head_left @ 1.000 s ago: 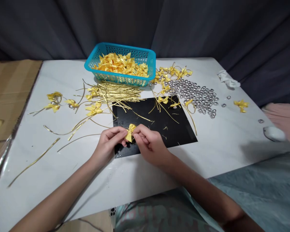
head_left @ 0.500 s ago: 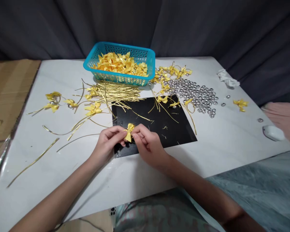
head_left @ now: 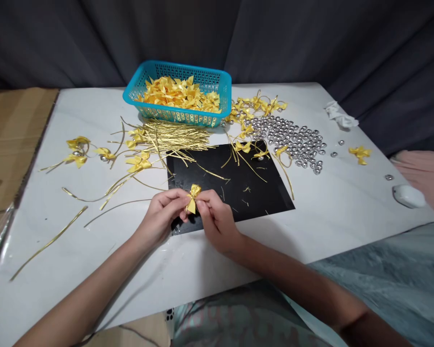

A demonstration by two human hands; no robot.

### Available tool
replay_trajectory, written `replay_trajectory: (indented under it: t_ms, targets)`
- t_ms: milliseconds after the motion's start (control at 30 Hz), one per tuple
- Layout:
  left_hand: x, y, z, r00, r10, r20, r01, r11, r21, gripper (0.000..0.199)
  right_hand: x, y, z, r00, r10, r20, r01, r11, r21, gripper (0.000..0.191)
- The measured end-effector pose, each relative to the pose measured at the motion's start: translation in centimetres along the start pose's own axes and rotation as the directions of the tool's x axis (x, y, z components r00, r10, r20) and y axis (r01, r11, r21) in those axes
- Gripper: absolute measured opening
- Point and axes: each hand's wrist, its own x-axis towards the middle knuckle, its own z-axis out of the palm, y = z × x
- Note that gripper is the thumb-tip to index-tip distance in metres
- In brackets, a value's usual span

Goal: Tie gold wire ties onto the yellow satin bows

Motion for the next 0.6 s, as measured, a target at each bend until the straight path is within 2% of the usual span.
replay_trajectory:
  t_ms: [433,600]
  targets:
    - [-0.11,-0.02,0.48,1.000,-0.006,-0.030,0.005,0.999,-0.038,0.014,0.01,0.20,0.01,0.996,0.067,0.052,-0.071,0.995,0.072,0.013]
    - [-0.03,-0.04,0.60,1.000,-0.006,-0.031,0.005,0.999,-0.041,0.018,0.12,0.30,-0.14,0.997,0.050,0.063,-0.054,0.996,0.077,0.011]
